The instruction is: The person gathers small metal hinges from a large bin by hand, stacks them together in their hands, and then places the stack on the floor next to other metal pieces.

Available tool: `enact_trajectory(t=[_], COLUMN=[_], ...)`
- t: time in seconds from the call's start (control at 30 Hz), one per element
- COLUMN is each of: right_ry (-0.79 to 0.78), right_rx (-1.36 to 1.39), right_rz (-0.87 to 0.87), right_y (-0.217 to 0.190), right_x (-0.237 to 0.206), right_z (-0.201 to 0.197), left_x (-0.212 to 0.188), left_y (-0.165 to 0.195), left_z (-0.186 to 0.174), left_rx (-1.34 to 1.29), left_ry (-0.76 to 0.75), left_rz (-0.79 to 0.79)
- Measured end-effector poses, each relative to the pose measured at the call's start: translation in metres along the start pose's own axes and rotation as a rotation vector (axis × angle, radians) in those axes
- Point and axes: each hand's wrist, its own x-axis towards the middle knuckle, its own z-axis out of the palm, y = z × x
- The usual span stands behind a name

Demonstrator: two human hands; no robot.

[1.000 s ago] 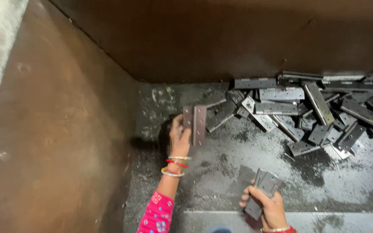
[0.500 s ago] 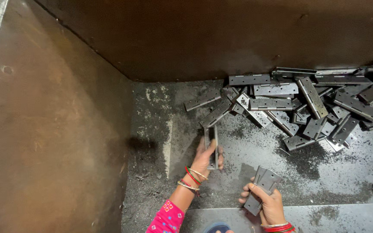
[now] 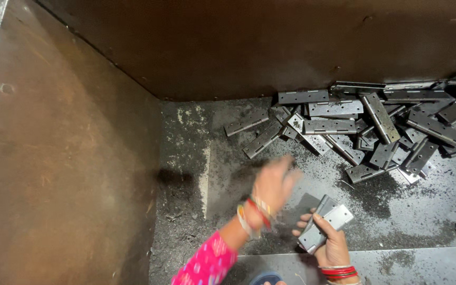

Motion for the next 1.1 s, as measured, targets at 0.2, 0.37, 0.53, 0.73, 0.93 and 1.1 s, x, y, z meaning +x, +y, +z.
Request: enact_trajectory(t=[0.2,0.37,0.53,0.73,0.93,1.1], right_ry=[0.024,0.052,0.048,0.038,-0.006,-0.054], right_rx=[-0.137,-0.138,-0.125,-0.135,-0.120,-0.139], right_rz=[-0.015,0.034,0.055,0.021,-0.056,-0.128], right_y=[-0.006,0.000,0.004,0.002,0.000,-0.006], right_x=[-0.013,-0.017,-0.016,-0.015,-0.012,-0.004], right_z=[-0.001,0.002,-0.003,-0.005,-0.001,-0.008], left_x=[0.087,0.075,0.055,0.008,0.017,-0.022], left_y=[-0.070,-0.069,-0.055,-0.040,-0.023,0.025], left_z=[0.009,0.024,0.006,-0.021,-0.038,-0.019], left_rx=[0.779,0.729,0.238,-0.128,-0.202,-0.391], left_ry=[-0.052,0.123,0.236,0.491,0.286,-0.128], left_rz=[-0.066,-0.046,-0.038,0.144,-0.261,-0.119])
